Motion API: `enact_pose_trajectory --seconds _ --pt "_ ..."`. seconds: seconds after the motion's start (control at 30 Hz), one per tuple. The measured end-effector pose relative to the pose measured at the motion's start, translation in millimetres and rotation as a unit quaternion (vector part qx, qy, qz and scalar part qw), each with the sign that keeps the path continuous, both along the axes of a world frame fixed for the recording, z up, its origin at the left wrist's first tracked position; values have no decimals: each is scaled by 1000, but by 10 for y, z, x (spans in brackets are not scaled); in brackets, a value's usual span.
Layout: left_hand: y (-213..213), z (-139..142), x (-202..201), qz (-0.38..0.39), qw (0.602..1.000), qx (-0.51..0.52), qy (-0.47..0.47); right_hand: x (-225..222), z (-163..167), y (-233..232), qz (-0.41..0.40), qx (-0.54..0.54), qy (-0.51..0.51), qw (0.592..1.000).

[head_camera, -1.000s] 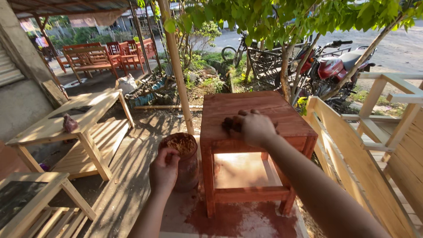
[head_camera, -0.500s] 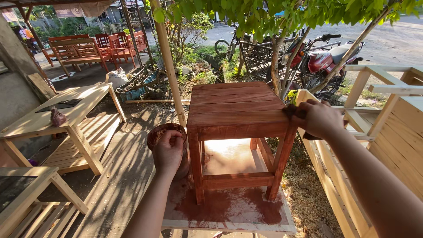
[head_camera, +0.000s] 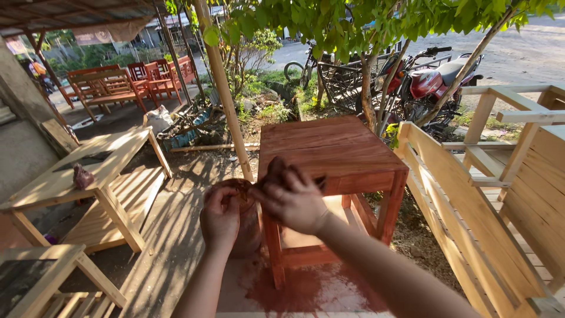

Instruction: The person applies reddish-brown stain to a small wooden stool using a cloth, rubbing the stain into the legs and top surface. After finishing, the person moves the stained stool aside and positions an unstained stool in its place.

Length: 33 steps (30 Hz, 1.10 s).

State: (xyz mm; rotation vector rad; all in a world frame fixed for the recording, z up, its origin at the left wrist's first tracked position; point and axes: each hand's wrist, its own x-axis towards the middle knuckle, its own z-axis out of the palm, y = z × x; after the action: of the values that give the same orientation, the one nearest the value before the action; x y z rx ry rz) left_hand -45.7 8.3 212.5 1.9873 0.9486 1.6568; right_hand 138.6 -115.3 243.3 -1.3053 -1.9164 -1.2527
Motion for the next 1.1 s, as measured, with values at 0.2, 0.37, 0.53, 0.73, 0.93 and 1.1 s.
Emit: enact_pose_trajectory --seconds 0.2,0.37,0.53,0.73,0.93,1.1 --pt "207 -57 -64 3 998 -55 25 146 -408 262 -93 -98 -60 989" --pt "277 -116 8 -22 997 -67 41 754 -517 -69 -118 -106 -81 984" --pt "276 -116 91 -38 995 -73 51 1295 -471 -661 -164 -29 -67 984" --pt "205 -121 111 -33 996 -70 52 1803 -542 -1057 -272 -56 -37 960" --pt "157 -148 89 -17 994 -95 60 2216 -585 -1393 -416 -107 42 902" --pt "115 -149 37 -22 997 -52 49 2234 -329 -1565 -467 -72 154 867"
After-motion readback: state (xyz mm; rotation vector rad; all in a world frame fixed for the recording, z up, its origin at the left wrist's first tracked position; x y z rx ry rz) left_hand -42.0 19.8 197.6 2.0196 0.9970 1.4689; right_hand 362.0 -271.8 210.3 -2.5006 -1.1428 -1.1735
